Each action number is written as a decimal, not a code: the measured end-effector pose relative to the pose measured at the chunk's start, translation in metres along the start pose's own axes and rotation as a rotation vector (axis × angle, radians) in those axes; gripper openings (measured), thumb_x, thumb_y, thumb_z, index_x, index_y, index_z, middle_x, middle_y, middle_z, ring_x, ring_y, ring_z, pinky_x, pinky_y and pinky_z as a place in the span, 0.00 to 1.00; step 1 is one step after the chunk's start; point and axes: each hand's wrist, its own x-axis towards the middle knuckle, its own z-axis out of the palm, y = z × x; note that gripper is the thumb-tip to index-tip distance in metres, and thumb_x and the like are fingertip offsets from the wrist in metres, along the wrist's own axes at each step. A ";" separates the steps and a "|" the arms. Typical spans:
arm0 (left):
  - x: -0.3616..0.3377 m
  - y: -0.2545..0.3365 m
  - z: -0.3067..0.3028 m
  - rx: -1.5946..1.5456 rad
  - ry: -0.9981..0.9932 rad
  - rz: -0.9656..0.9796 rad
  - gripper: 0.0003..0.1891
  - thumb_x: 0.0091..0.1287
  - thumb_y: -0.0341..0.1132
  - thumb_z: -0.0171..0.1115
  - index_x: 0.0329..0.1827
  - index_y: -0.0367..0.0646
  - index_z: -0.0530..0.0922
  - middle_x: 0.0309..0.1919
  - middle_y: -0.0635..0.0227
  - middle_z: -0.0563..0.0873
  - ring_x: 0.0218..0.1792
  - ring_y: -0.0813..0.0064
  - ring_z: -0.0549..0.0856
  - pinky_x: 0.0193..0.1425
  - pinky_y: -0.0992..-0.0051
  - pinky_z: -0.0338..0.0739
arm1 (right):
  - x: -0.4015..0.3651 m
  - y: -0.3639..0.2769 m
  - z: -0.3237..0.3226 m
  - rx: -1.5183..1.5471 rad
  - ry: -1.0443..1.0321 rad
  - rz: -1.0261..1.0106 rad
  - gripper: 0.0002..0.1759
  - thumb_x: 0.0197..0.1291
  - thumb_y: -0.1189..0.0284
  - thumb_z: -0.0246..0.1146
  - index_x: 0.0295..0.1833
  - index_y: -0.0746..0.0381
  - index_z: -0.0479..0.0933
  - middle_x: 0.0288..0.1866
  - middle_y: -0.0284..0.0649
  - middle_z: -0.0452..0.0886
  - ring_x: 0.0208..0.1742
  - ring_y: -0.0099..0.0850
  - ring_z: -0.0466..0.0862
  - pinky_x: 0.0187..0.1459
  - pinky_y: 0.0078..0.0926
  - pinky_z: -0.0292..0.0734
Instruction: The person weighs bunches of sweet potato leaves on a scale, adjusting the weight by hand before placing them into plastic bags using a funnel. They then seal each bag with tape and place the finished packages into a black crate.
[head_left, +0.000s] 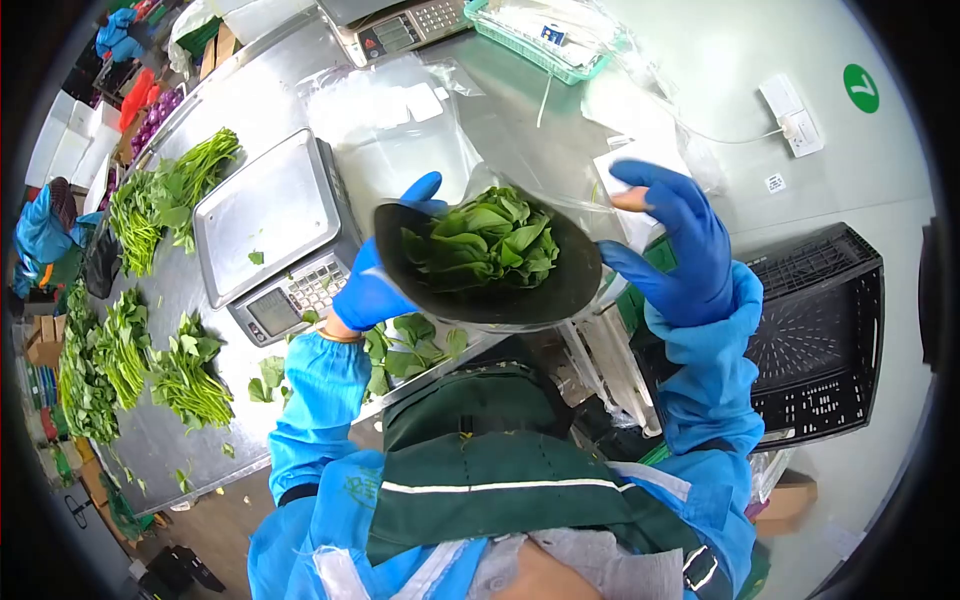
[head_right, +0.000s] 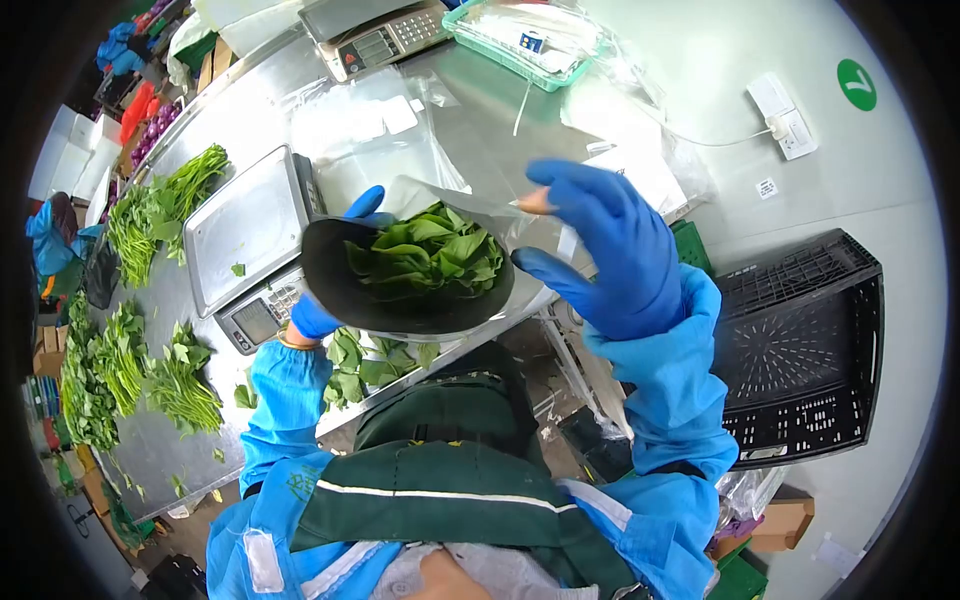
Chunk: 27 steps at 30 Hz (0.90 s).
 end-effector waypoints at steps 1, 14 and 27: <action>0.001 -0.010 -0.004 0.168 -0.006 0.070 0.49 0.44 0.34 0.73 0.68 0.42 0.50 0.54 0.65 0.69 0.55 0.73 0.70 0.61 0.72 0.63 | 0.002 -0.001 0.003 -0.005 0.000 -0.001 0.19 0.40 0.80 0.66 0.42 0.59 0.73 0.47 0.40 0.76 0.45 0.38 0.78 0.40 0.28 0.75; 0.000 -0.023 -0.004 0.279 -0.105 0.079 0.68 0.31 0.44 0.79 0.69 0.42 0.35 0.68 0.56 0.45 0.69 0.65 0.47 0.69 0.68 0.44 | 0.065 -0.032 -0.078 0.086 -0.082 -0.383 0.08 0.44 0.79 0.63 0.34 0.62 0.76 0.35 0.38 0.80 0.46 0.38 0.77 0.56 0.41 0.64; 0.047 -0.052 0.018 -0.050 0.149 -0.107 0.16 0.47 0.35 0.70 0.36 0.37 0.77 0.32 0.68 0.80 0.37 0.78 0.78 0.44 0.75 0.73 | 0.069 -0.062 -0.186 -0.292 0.997 -0.160 0.15 0.61 0.66 0.52 0.42 0.68 0.72 0.38 0.40 0.78 0.34 0.27 0.78 0.37 0.22 0.73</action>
